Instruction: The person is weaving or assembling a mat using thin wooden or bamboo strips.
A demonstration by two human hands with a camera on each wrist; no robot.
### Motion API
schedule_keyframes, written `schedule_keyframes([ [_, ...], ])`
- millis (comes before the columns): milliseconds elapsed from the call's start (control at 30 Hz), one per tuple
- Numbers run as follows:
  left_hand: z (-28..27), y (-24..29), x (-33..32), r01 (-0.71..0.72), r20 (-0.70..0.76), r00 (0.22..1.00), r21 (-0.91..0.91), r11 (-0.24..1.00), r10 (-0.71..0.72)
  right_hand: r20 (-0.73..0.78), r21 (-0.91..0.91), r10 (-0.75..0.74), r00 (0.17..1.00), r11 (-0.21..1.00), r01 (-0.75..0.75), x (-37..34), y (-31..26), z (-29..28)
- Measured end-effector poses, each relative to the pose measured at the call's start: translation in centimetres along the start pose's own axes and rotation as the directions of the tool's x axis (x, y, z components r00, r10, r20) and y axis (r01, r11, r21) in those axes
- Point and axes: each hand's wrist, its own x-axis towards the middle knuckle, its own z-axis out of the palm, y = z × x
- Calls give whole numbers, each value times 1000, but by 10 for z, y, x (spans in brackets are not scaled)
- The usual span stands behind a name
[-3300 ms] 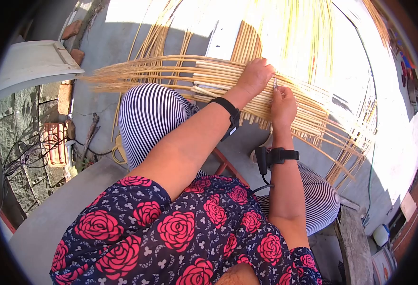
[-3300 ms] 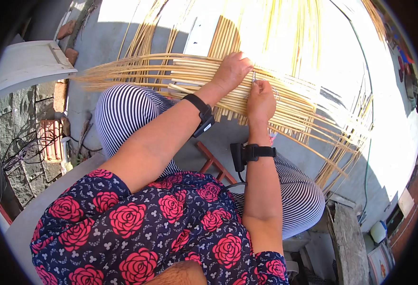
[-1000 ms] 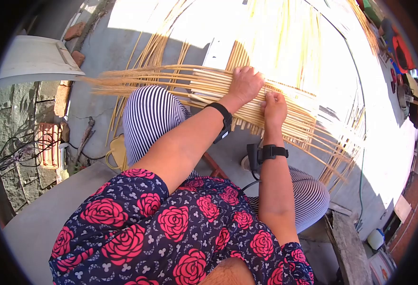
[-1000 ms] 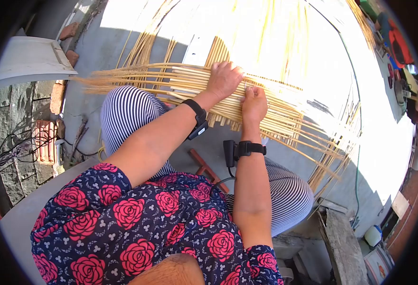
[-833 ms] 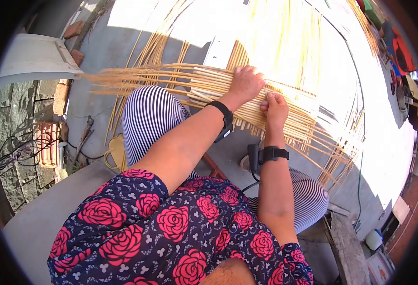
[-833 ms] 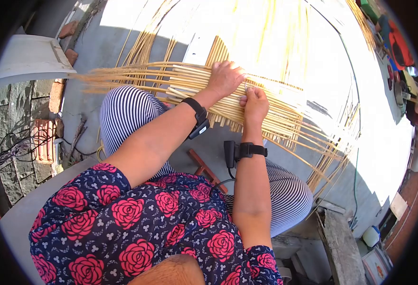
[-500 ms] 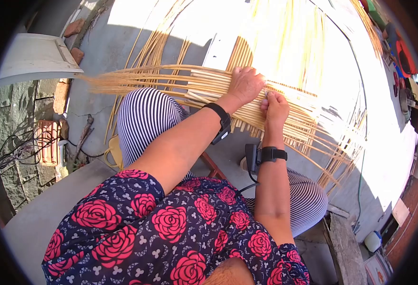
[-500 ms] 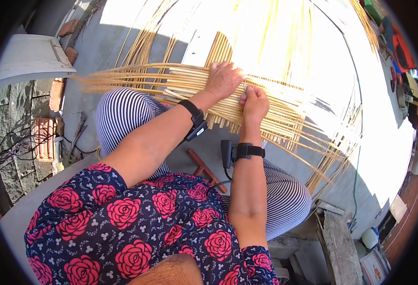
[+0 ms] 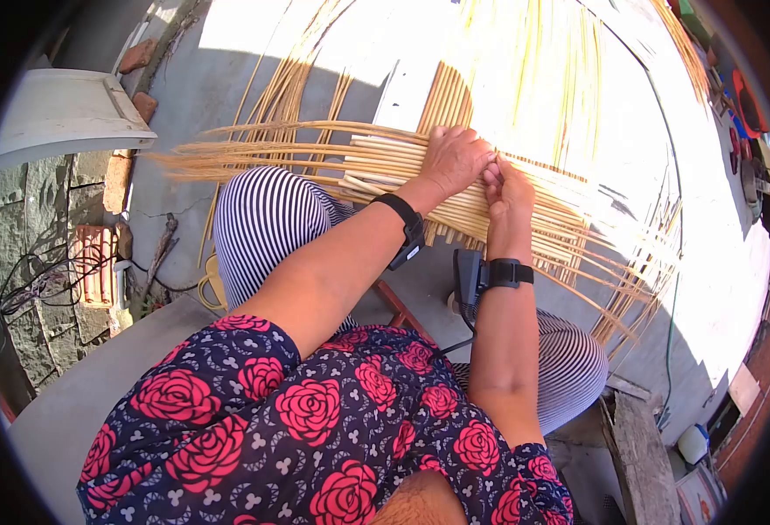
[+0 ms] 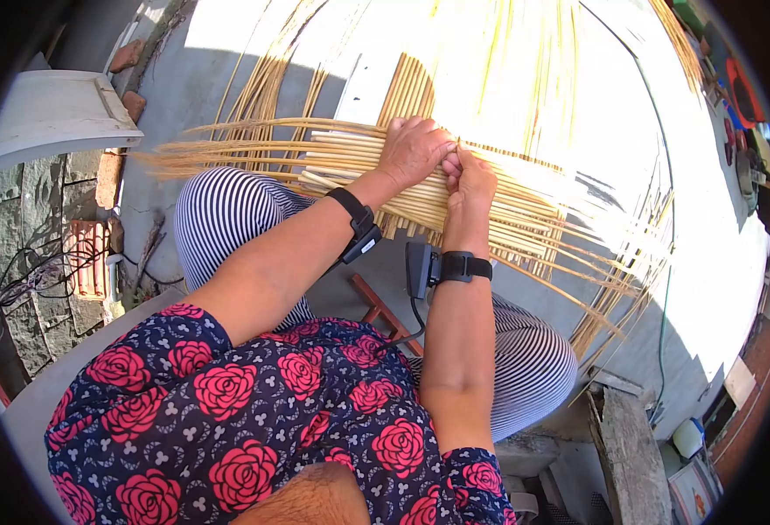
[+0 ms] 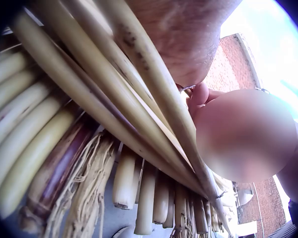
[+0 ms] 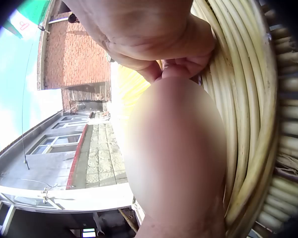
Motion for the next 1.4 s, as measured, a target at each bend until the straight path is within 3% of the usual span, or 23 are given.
schedule_keyframes([
  [133,-2,3,3,20,34,999,42,999,-22,18,-55,-32,999,998,33,-1,-3,2],
  [233,5,1,3,22,-57,998,7,1000,-22,97,-282,14,995,959,14,-15,-27,-13],
  [267,4,2,4,33,-47,998,6,999,-32,92,-434,-19,996,899,57,-11,-32,-24],
  [300,2,3,5,45,-37,998,6,999,-45,67,-626,-227,971,749,219,-5,-37,-31],
  [367,-2,4,4,66,2,998,15,998,-66,163,-891,-584,796,259,372,3,-42,-43],
  [400,-4,4,5,70,25,997,24,997,-71,275,-819,-662,697,219,531,8,-44,-43],
  [500,-1,4,5,57,18,998,40,998,-57,460,-829,-517,722,41,558,22,-53,-15],
  [533,1,3,5,50,1,999,44,998,-50,468,-870,-392,792,-47,490,16,-63,-2],
  [633,-7,7,9,65,110,991,97,993,-76,378,-923,-119,918,23,383,33,-69,13],
  [767,-9,6,7,60,75,995,54,997,-64,495,-840,18,869,-246,484,34,-85,19],
  [867,-8,6,7,42,48,998,34,999,-43,516,-842,4,856,-178,509,39,-83,13],
  [967,-7,6,8,31,44,998,44,999,-33,564,-826,-209,799,-157,542,31,-71,11],
  [1067,-7,5,10,-5,19,1000,49,999,4,588,-799,-495,640,-233,554,30,-82,28],
  [1133,-4,6,5,-27,-44,999,34,999,28,539,-787,-482,690,4,617,26,-115,51],
  [1167,-4,7,2,-21,-32,999,33,999,22,495,-798,-330,804,195,571,28,-130,57],
  [1233,-6,7,6,-17,-27,999,27,999,18,407,-774,-166,898,459,436,16,-150,61],
  [1333,-5,7,5,-13,-43,999,35,999,14,395,-651,-61,917,686,326,11,-165,56],
  [1400,-6,7,7,-7,-22,1000,46,999,8,482,-375,-162,861,850,369,-5,-195,64],
])
